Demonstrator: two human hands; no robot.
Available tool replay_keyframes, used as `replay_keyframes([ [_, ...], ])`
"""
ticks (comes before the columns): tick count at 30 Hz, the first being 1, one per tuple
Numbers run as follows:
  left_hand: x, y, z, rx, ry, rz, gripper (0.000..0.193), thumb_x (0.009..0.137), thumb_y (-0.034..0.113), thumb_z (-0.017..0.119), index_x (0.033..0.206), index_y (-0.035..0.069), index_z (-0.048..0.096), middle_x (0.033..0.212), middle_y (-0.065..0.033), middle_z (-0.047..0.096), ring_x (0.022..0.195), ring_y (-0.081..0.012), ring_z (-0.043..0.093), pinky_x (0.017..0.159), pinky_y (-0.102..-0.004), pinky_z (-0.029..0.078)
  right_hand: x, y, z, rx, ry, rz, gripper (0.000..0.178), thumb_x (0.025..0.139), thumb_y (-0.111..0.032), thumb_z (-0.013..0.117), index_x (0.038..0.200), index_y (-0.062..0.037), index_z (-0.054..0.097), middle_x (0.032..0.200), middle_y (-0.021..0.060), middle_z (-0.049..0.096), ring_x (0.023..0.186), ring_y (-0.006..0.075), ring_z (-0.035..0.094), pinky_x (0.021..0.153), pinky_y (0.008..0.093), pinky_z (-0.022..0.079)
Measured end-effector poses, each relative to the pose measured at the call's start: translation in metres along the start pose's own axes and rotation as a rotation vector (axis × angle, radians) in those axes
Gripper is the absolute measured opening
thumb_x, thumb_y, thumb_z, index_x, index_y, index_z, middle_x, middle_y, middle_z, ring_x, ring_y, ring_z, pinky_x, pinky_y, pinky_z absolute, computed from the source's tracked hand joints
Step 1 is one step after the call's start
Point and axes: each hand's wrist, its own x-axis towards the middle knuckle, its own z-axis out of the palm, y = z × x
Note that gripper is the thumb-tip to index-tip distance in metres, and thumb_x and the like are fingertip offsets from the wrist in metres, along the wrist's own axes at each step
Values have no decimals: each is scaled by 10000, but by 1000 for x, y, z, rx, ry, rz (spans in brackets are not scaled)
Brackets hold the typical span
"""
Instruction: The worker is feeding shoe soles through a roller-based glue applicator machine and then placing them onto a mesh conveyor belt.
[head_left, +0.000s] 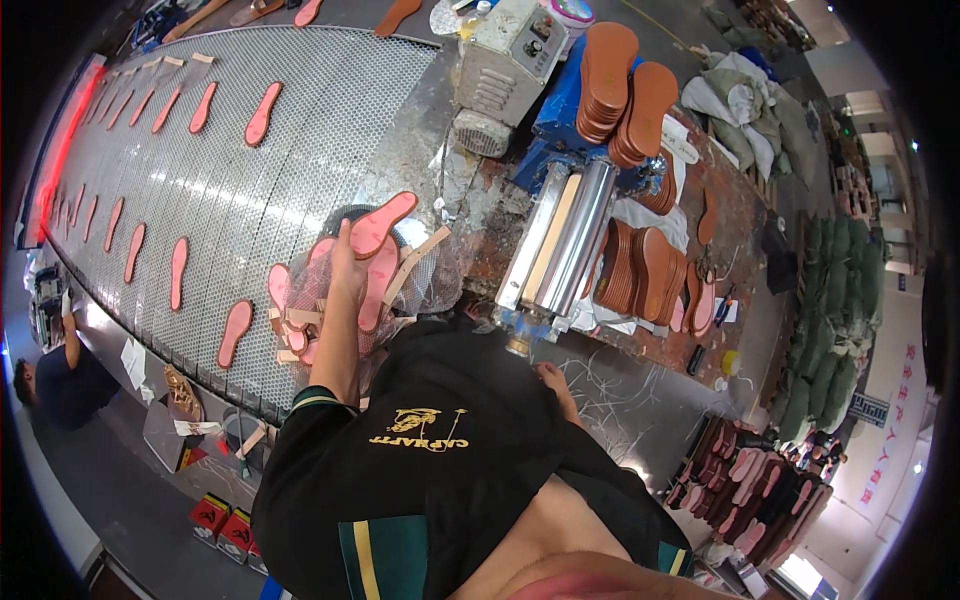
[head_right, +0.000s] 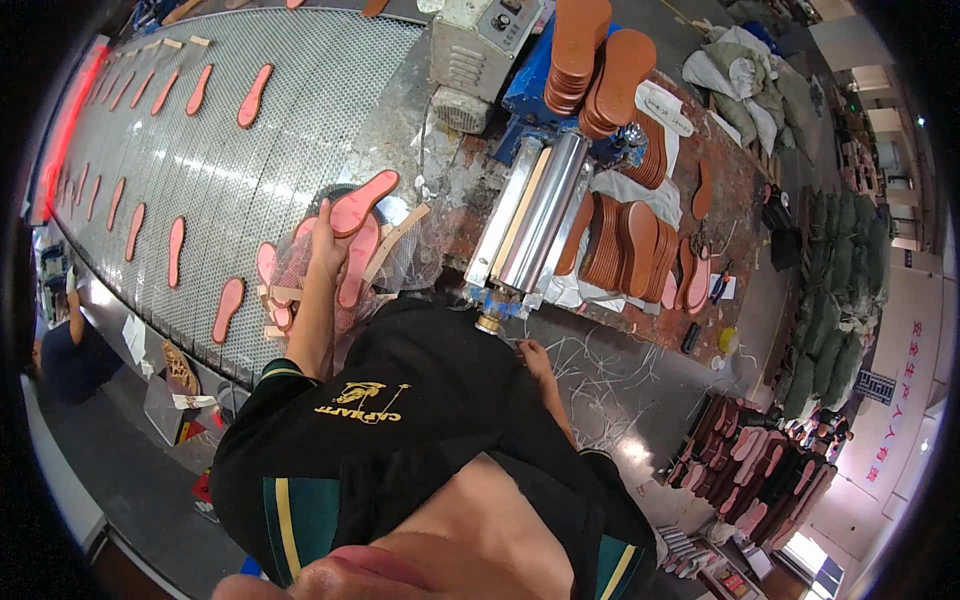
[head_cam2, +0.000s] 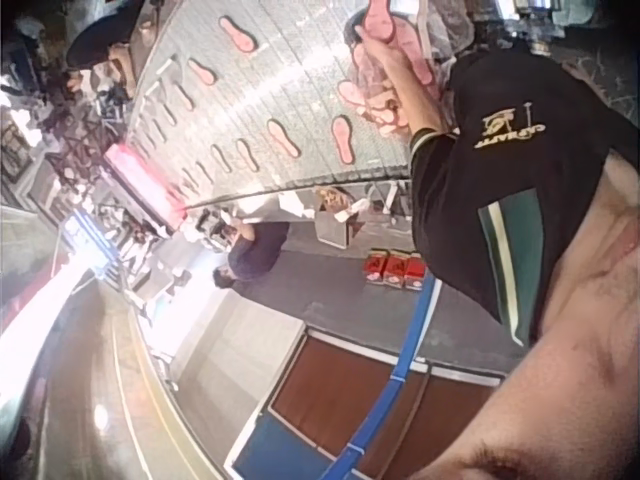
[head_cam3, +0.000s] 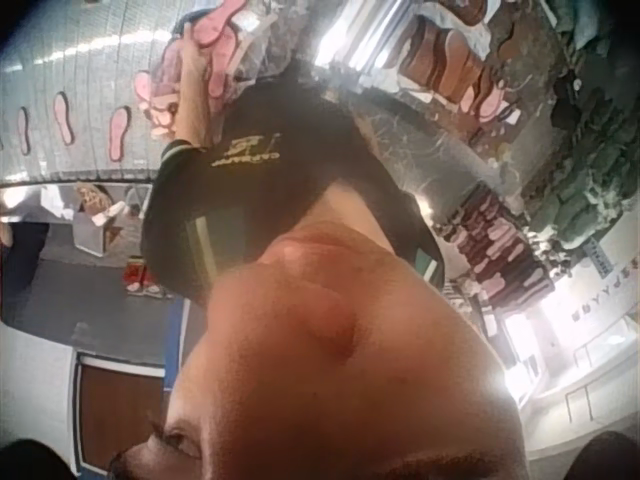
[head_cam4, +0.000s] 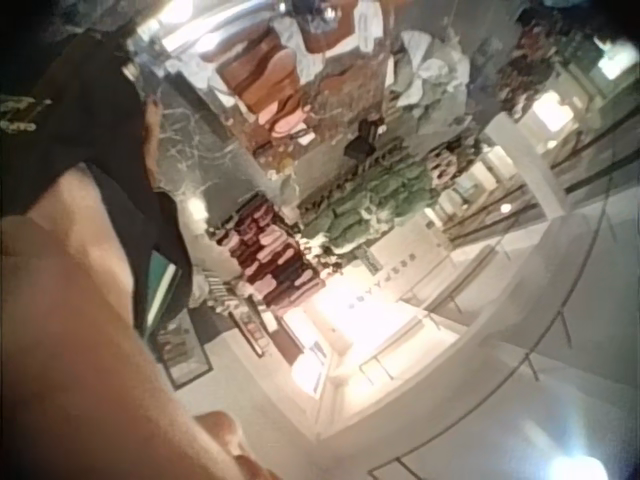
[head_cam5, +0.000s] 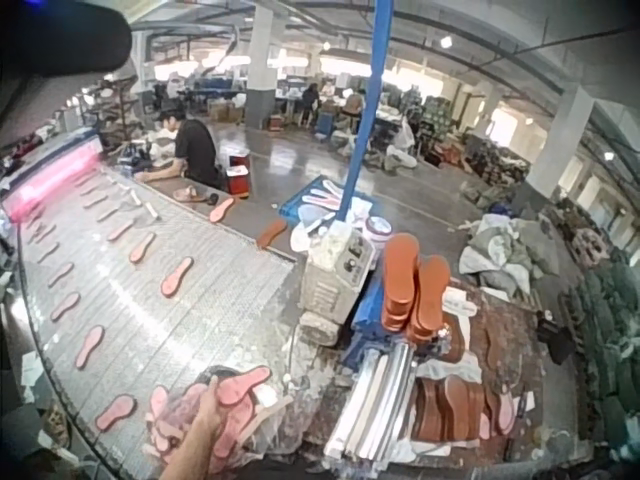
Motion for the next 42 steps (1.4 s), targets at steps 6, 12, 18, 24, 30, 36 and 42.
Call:
replay_keyframes([
  [6,40,74,5,-122,-78,227,593,922,481,468,1267,0,437,1257,-151,503,1156,-316,491,973,-495,405,-10,6,5,39,-22,20,315,890,-285,558,1037,-15,629,880,12,614,811,118,544,743,259,434],
  [12,60,124,-36,-153,16,135,862,832,670,431,1368,2,328,1397,-183,365,1285,-345,341,1068,-495,262,-34,19,17,138,86,3,255,873,-261,558,999,-49,622,799,9,594,723,117,541,639,262,425],
  [18,48,109,-98,-63,322,167,865,779,549,603,1360,-12,293,1420,-195,295,1255,-354,367,1033,-468,341,-53,-2,2,148,83,-59,195,879,-233,575,884,-42,614,750,-1,579,664,92,536,596,251,456],
  [24,46,112,-93,146,362,265,469,912,326,525,1214,-21,435,1213,-164,483,1044,-256,533,824,-331,492,-43,-76,-89,1,550,-554,128,831,-169,596,860,-44,603,698,34,601,641,114,565,584,257,458],
  [30,-27,51,4,360,-6,251,255,958,229,455,733,108,464,587,20,408,485,-97,354,428,-215,298,-10,-181,-171,-453,1064,-580,480,748,-227,683,1138,0,520,963,188,593,913,346,579,809,394,472],
  [36,-93,-49,68,462,134,246,381,967,374,425,671,140,373,508,19,304,404,-102,272,368,-252,220,31,-190,-198,-660,930,-621,671,709,-309,721,1213,51,461,1114,251,541,1064,406,508,930,445,412],
  [42,-134,-88,87,550,-6,139,391,965,361,423,649,138,362,497,24,292,388,-110,272,376,-251,216,17,-191,-197,-506,987,-749,634,675,-198,723,1215,22,474,1144,246,472,1077,413,453,924,470,385],
])
